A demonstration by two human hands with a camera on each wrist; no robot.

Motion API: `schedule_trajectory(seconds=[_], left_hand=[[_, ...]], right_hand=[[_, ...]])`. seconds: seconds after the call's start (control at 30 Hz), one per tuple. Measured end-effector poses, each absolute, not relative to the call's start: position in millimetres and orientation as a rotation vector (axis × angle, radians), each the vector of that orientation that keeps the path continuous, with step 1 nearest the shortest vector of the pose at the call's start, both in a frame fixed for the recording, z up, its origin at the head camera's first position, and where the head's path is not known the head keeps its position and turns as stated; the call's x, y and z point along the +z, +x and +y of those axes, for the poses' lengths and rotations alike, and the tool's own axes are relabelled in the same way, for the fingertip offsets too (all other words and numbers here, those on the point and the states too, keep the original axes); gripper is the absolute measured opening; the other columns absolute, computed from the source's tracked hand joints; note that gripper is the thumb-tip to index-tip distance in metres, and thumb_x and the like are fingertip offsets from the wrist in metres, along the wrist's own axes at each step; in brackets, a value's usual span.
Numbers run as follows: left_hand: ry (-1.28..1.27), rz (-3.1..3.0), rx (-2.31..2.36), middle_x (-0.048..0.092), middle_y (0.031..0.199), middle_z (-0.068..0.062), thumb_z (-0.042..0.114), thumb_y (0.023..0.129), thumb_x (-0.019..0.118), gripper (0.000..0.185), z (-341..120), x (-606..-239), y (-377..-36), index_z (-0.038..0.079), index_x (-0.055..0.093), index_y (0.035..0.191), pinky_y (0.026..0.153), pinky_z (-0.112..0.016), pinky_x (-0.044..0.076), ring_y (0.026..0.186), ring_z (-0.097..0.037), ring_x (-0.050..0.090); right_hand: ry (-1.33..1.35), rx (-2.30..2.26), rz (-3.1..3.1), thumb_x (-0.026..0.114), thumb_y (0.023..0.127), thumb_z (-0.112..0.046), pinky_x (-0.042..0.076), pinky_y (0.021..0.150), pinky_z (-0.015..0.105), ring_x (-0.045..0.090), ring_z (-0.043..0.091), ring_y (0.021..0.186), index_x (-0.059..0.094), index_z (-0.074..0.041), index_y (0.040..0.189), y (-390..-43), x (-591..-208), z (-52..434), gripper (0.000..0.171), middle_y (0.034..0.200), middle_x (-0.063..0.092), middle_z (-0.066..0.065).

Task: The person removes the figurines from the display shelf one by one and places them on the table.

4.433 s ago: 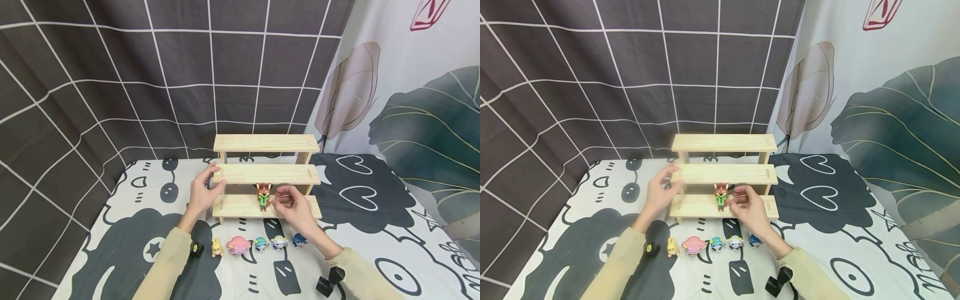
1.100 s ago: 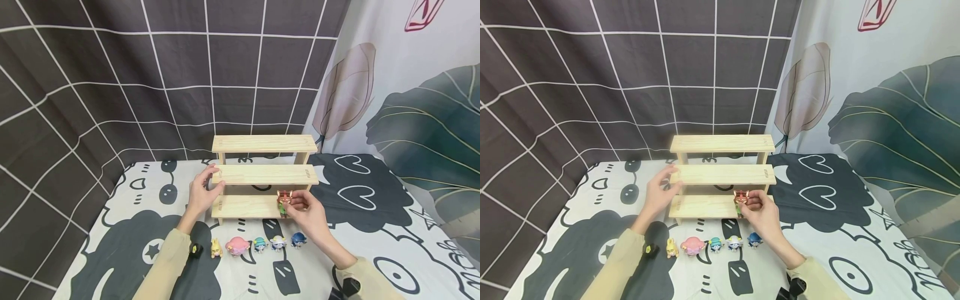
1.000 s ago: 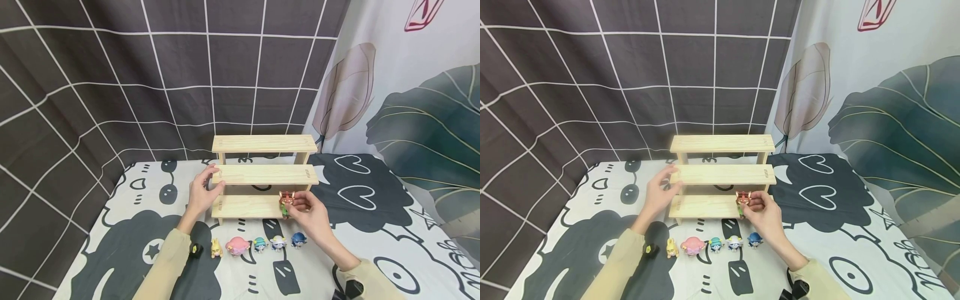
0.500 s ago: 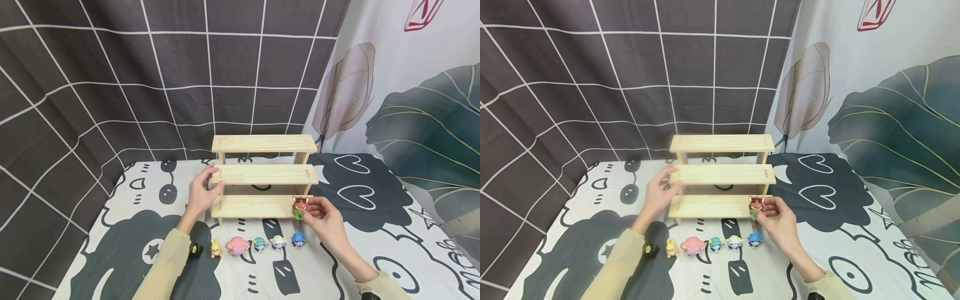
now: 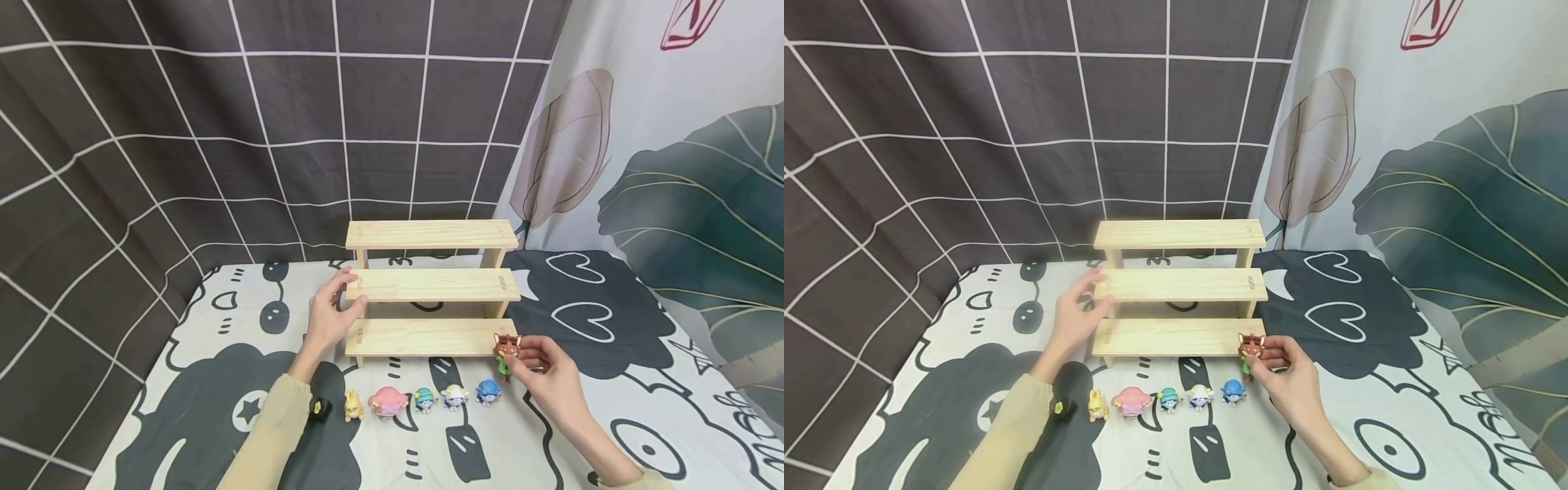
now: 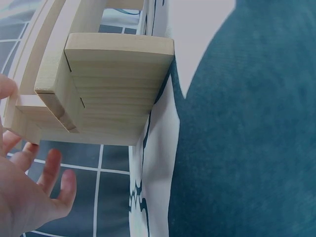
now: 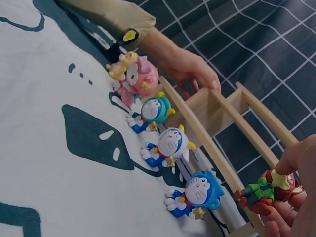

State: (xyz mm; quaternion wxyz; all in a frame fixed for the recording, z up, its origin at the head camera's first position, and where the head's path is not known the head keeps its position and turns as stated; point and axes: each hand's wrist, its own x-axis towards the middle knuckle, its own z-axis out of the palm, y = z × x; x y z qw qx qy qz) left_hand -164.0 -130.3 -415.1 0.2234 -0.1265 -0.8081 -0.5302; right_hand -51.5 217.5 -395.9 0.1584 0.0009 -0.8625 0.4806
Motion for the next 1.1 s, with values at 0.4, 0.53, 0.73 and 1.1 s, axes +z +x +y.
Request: schedule_trajectory(seconds=[0.4, 0.53, 0.73, 1.1], left_hand=[[-0.360, -2.219, -1.455, 0.059, 0.138, -0.012, 0.012, 0.079, 0.077, 0.040, -130, -415, -164, 0.004, 0.069, 0.117, 0.085, -0.060, 0.048, 0.106, -0.034, 0.062], [-0.362, -2.212, -1.459, 0.059, 0.138, -0.012, 0.011, 0.079, 0.077, 0.039, -130, -415, -163, 0.004, 0.069, 0.117, 0.085, -0.060, 0.048, 0.107, -0.034, 0.062], [-0.355, -2.208, -1.475, 0.059, 0.138, -0.012, 0.011, 0.079, 0.077, 0.039, -130, -416, -163, 0.005, 0.069, 0.116, 0.086, -0.060, 0.048, 0.107, -0.034, 0.062], [-0.348, -2.214, -1.470, 0.059, 0.139, -0.011, 0.011, 0.079, 0.077, 0.040, -130, -415, -163, 0.005, 0.069, 0.117, 0.087, -0.060, 0.047, 0.107, -0.034, 0.062]], right_hand=[[-0.042, 1.310, -2.529, 0.074, 0.082, 0.003, 0.048, 0.063, 0.013, 0.059, 0.003, 0.074, 0.062, 0.005, 0.107, -43, -404, 228, 0.027, 0.090, 0.067, 0.010], [-0.084, 1.290, -2.569, 0.075, 0.083, 0.001, 0.048, 0.062, 0.013, 0.058, 0.004, 0.075, 0.061, 0.005, 0.108, -41, -406, 230, 0.028, 0.091, 0.066, 0.010], [-0.120, 1.287, -2.602, 0.075, 0.082, 0.001, 0.048, 0.061, 0.014, 0.057, 0.005, 0.075, 0.061, 0.005, 0.107, -39, -409, 232, 0.029, 0.090, 0.066, 0.010], [-0.208, 1.297, -2.727, 0.075, 0.083, -0.003, 0.049, 0.063, 0.017, 0.058, 0.010, 0.074, 0.061, 0.006, 0.107, -37, -415, 235, 0.029, 0.088, 0.065, 0.009]])
